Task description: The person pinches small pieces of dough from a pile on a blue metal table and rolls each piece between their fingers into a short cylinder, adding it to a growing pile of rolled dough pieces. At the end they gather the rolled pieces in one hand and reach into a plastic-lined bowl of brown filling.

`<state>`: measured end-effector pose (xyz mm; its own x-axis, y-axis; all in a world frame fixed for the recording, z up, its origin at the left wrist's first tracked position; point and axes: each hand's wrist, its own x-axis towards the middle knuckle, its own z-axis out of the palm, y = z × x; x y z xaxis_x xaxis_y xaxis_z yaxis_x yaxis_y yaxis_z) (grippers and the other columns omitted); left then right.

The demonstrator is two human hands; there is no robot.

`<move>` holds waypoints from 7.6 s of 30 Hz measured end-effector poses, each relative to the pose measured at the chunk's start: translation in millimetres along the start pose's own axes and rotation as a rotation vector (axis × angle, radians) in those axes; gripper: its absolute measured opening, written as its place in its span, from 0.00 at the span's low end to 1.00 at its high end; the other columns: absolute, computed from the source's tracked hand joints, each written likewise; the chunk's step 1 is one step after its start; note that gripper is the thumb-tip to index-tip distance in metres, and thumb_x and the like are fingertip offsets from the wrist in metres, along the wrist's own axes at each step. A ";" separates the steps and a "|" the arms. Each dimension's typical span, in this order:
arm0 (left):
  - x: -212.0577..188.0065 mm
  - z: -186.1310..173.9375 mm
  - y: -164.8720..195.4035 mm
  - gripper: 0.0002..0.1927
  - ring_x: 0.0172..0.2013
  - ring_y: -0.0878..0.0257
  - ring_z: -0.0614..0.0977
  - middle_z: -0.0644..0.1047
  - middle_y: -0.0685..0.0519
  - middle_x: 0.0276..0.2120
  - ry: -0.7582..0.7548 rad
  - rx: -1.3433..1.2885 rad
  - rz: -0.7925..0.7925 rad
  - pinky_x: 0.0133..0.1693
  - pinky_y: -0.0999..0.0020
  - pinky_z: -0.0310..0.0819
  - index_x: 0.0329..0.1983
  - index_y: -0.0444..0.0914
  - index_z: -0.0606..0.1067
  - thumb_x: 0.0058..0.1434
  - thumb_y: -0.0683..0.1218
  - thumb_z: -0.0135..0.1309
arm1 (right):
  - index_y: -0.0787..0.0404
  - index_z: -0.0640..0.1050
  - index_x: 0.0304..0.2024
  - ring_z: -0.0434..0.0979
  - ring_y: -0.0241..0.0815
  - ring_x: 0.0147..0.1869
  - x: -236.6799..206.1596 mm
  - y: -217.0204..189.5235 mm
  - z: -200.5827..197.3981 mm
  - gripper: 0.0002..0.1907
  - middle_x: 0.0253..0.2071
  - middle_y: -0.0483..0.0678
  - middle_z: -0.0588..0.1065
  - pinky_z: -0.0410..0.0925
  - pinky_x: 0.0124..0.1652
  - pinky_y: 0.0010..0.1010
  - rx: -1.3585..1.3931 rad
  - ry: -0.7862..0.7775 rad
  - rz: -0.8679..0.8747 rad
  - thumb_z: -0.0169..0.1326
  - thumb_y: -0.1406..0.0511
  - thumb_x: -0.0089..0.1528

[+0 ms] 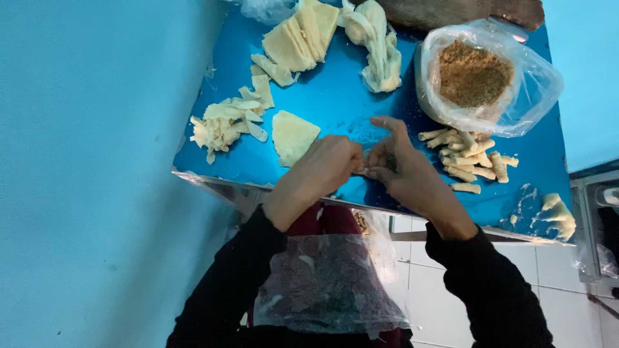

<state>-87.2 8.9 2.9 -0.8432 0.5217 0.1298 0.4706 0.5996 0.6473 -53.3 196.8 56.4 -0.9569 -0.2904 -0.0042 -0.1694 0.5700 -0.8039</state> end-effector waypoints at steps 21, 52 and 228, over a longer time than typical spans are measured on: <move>-38.0 16.7 35.2 0.07 0.44 0.54 0.78 0.77 0.47 0.37 0.146 0.529 0.202 0.46 0.60 0.74 0.42 0.34 0.75 0.61 0.40 0.56 | 0.65 0.61 0.64 0.84 0.57 0.46 -22.1 7.2 10.8 0.28 0.41 0.59 0.80 0.75 0.40 0.41 -0.233 0.119 -0.155 0.52 0.76 0.62; -71.6 -5.5 -8.9 0.21 0.56 0.47 0.77 0.73 0.40 0.61 0.694 -0.160 -0.110 0.53 0.53 0.77 0.70 0.35 0.65 0.75 0.37 0.39 | 0.67 0.61 0.65 0.80 0.60 0.57 14.1 -15.9 70.6 0.32 0.56 0.64 0.77 0.73 0.47 0.42 0.034 0.298 -0.423 0.61 0.71 0.63; 5.4 19.7 8.4 0.02 0.36 0.48 0.82 0.79 0.47 0.32 0.053 -0.078 -0.076 0.37 0.53 0.75 0.35 0.39 0.78 0.63 0.43 0.57 | 0.58 0.60 0.69 0.83 0.50 0.42 -9.2 35.9 1.3 0.38 0.37 0.54 0.79 0.74 0.41 0.38 -0.046 0.036 -0.036 0.59 0.74 0.58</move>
<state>-82.7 28.8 -5.7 -0.8890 0.4428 0.1163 0.3850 0.5856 0.7133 -50.2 218.9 26.7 -0.9577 -0.2840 0.0458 -0.2135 0.5950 -0.7748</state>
